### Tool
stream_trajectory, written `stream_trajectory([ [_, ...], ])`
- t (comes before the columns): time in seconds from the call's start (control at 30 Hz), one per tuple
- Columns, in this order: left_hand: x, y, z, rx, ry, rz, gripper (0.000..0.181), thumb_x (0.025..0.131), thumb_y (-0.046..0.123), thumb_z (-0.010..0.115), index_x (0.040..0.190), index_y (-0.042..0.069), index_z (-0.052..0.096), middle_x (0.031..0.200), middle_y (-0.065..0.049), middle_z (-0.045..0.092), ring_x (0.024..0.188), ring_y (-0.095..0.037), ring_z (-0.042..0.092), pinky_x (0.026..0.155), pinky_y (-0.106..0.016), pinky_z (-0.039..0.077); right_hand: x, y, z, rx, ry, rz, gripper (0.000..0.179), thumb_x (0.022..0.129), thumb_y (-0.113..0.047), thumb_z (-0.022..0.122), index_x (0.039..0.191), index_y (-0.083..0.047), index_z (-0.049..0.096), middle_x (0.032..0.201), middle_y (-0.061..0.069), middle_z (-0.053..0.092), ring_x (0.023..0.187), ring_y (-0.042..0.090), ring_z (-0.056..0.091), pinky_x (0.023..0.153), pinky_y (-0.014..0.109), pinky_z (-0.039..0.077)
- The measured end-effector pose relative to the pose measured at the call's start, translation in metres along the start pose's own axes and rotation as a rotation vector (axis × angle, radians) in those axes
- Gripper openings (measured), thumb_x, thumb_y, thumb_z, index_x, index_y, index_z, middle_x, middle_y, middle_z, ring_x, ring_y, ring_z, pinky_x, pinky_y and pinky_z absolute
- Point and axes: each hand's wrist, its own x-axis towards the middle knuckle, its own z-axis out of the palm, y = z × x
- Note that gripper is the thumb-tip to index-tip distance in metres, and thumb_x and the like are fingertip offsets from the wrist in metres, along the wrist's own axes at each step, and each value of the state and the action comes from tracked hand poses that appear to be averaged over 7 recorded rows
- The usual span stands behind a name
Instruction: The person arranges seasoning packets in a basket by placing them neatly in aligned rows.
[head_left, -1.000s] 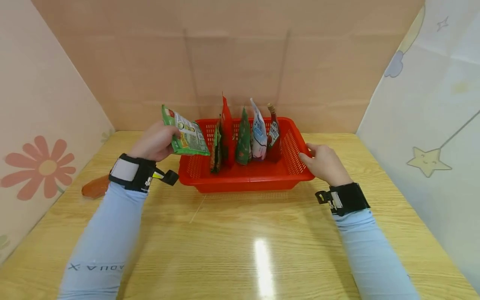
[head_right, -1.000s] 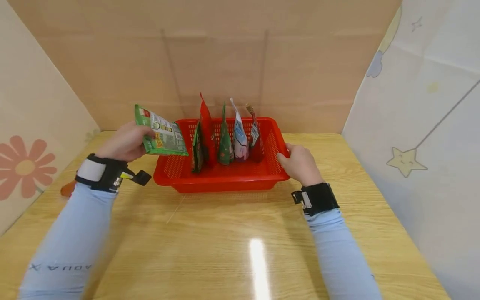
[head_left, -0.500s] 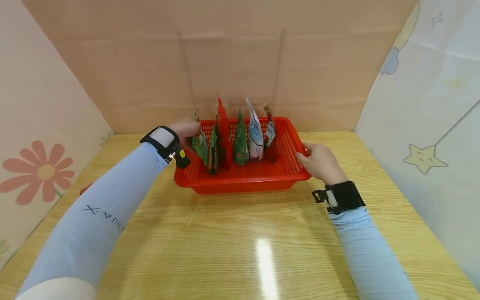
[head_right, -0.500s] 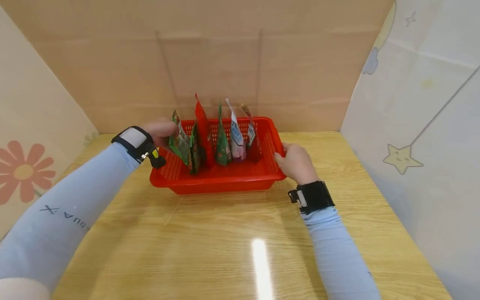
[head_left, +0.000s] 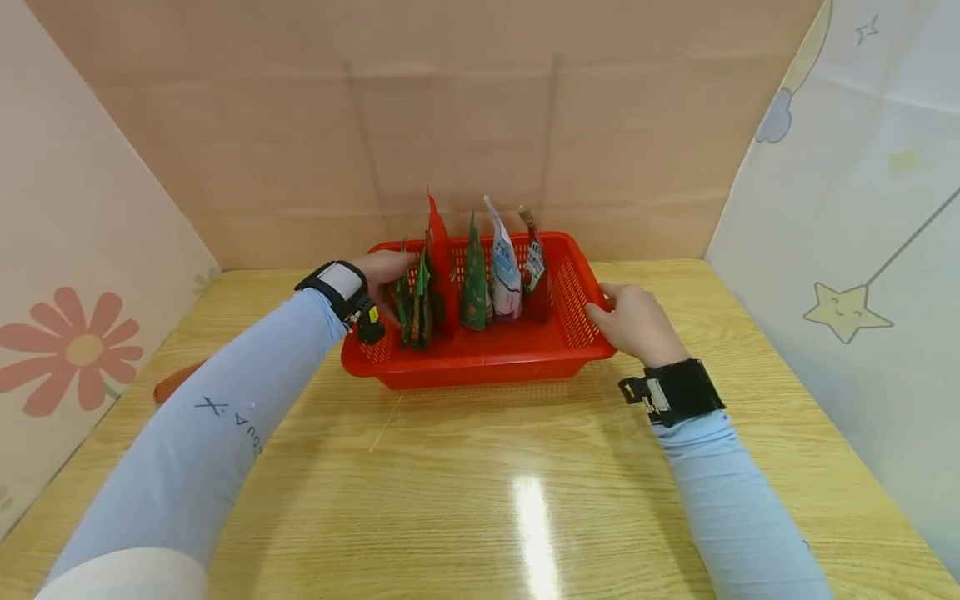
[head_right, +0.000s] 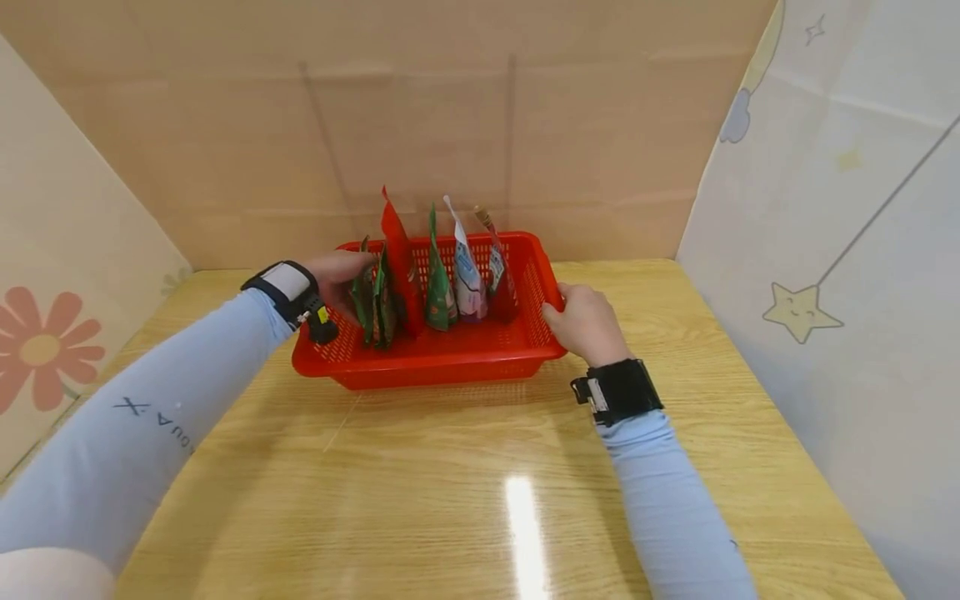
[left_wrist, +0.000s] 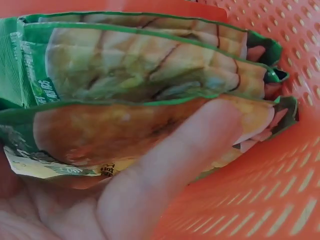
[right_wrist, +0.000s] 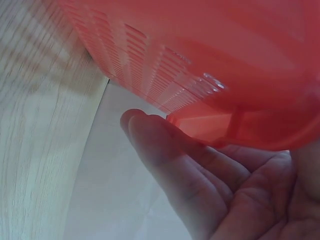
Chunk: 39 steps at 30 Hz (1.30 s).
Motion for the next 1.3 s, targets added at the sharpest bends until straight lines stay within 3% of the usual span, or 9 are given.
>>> stream_trajectory([
  [0.17,-0.002,-0.001,0.002,-0.036,-0.007,0.001,0.075,0.102,0.061,0.024,0.160,0.017,0.005,0.157,-0.028,0.019,0.128,-0.060,0.038,0.092,-0.069,0.042,0.001,0.000,0.001,-0.001,-0.004,0.002,0.051,0.100,-0.017,0.057,0.143,0.006,0.045,0.096,0.023,0.065,0.064,0.024,0.063,0.060,0.029,0.056],
  [0.37,0.001,-0.003,-0.002,-0.126,-0.090,-0.034,0.090,0.092,0.077,0.019,0.157,0.026,-0.016,0.160,-0.031,-0.003,0.136,-0.064,0.016,0.101,-0.069,0.033,0.001,0.001,0.001,-0.013,-0.003,0.002,0.050,0.100,-0.017,0.056,0.143,0.006,0.045,0.095,0.022,0.066,0.065,0.025,0.062,0.059,0.028,0.054],
  [0.53,0.003,-0.002,-0.009,-0.152,-0.088,-0.003,0.084,0.095,0.072,0.019,0.156,0.028,-0.019,0.160,-0.031,-0.003,0.136,-0.063,0.018,0.102,-0.068,0.033,0.003,0.002,0.001,-0.017,0.009,-0.006,0.050,0.100,-0.017,0.056,0.142,0.007,0.045,0.095,0.022,0.066,0.066,0.025,0.062,0.058,0.028,0.053],
  [0.7,-0.013,0.001,-0.023,-0.132,-0.074,0.068,0.081,0.099,0.065,0.017,0.155,0.022,-0.023,0.160,-0.029,-0.006,0.135,-0.062,0.023,0.106,-0.062,0.034,0.003,0.004,0.002,-0.017,0.007,-0.004,0.051,0.100,-0.018,0.055,0.144,0.007,0.044,0.096,0.022,0.066,0.065,0.024,0.061,0.058,0.028,0.052],
  [0.87,-0.041,-0.002,-0.044,-0.007,0.024,0.238,0.076,0.104,0.055,0.022,0.158,0.012,-0.009,0.160,-0.028,0.009,0.131,-0.054,0.039,0.103,-0.053,0.043,0.004,0.003,0.002,-0.022,0.001,-0.004,0.052,0.100,-0.018,0.055,0.144,0.007,0.043,0.095,0.022,0.065,0.065,0.024,0.061,0.058,0.028,0.051],
  [1.03,-0.059,-0.022,-0.077,0.130,0.189,0.368,0.068,0.106,0.047,0.034,0.157,0.004,0.018,0.151,-0.028,0.034,0.119,-0.040,0.057,0.099,-0.049,0.048,0.005,0.004,0.002,-0.034,0.003,-0.010,0.052,0.100,-0.017,0.056,0.144,0.007,0.043,0.096,0.022,0.065,0.065,0.025,0.061,0.057,0.028,0.052],
  [1.13,-0.065,-0.043,-0.101,0.265,0.308,0.385,0.066,0.105,0.046,0.039,0.151,-0.001,0.032,0.143,-0.029,0.045,0.108,-0.033,0.063,0.094,-0.045,0.052,0.005,0.005,0.001,-0.036,0.005,-0.008,0.052,0.100,-0.017,0.057,0.144,0.007,0.044,0.095,0.022,0.065,0.065,0.025,0.061,0.057,0.028,0.052],
  [1.3,-0.069,-0.092,-0.146,0.612,0.436,0.340,0.064,0.103,0.043,0.048,0.141,-0.009,0.044,0.136,-0.036,0.047,0.109,-0.046,0.058,0.089,-0.052,0.053,0.005,0.008,0.000,-0.049,0.016,-0.007,0.052,0.100,-0.017,0.057,0.143,0.007,0.044,0.095,0.022,0.064,0.064,0.025,0.061,0.059,0.029,0.053],
])
